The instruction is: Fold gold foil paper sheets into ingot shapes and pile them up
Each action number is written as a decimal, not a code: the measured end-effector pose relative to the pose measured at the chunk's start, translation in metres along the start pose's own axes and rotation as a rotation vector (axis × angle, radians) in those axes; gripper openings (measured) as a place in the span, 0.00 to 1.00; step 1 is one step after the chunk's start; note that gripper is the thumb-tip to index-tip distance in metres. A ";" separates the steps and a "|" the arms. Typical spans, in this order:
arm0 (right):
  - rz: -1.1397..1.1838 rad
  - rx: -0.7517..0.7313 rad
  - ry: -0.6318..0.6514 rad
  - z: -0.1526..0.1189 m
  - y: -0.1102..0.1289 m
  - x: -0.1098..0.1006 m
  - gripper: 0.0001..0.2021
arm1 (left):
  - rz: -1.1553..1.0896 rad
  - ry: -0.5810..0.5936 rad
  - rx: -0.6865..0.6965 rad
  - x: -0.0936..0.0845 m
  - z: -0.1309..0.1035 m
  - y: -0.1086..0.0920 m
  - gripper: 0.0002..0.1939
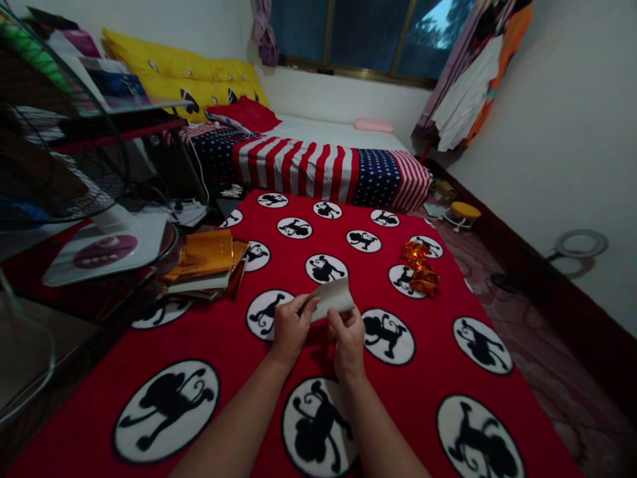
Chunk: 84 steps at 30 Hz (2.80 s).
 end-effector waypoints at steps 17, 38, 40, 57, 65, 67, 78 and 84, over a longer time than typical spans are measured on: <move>0.013 0.051 -0.174 -0.004 -0.001 -0.005 0.17 | -0.040 0.066 -0.021 0.008 -0.004 -0.002 0.16; -0.124 0.100 0.103 0.007 0.007 -0.012 0.18 | -0.120 0.120 -0.140 -0.003 0.005 0.023 0.18; -0.191 0.131 0.156 0.008 0.007 -0.012 0.18 | -0.136 0.128 -0.151 -0.004 0.006 0.025 0.18; -0.085 0.090 0.062 0.005 0.000 -0.013 0.19 | -0.443 0.333 -0.303 0.035 -0.011 0.014 0.18; -0.102 0.104 0.051 0.004 0.000 -0.013 0.17 | -0.359 0.232 -0.287 0.030 -0.010 0.020 0.14; -0.102 0.108 0.026 0.004 0.000 -0.015 0.17 | -0.372 0.205 -0.285 0.025 -0.008 0.019 0.14; 0.015 0.089 -0.100 0.008 0.000 -0.028 0.15 | -0.560 -0.214 -0.291 -0.021 0.010 0.042 0.24; -0.003 0.075 -0.065 0.008 -0.002 -0.027 0.16 | -0.419 0.304 -0.222 0.008 0.002 0.013 0.26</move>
Point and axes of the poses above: each hand's wrist, its own z-axis towards the middle knuckle, its own x-axis out of the palm, y = z × x, the point moved 6 cm from there along z, towards the middle knuckle, and after that the axes turned 7 degrees about -z, right-handed, at the moved point
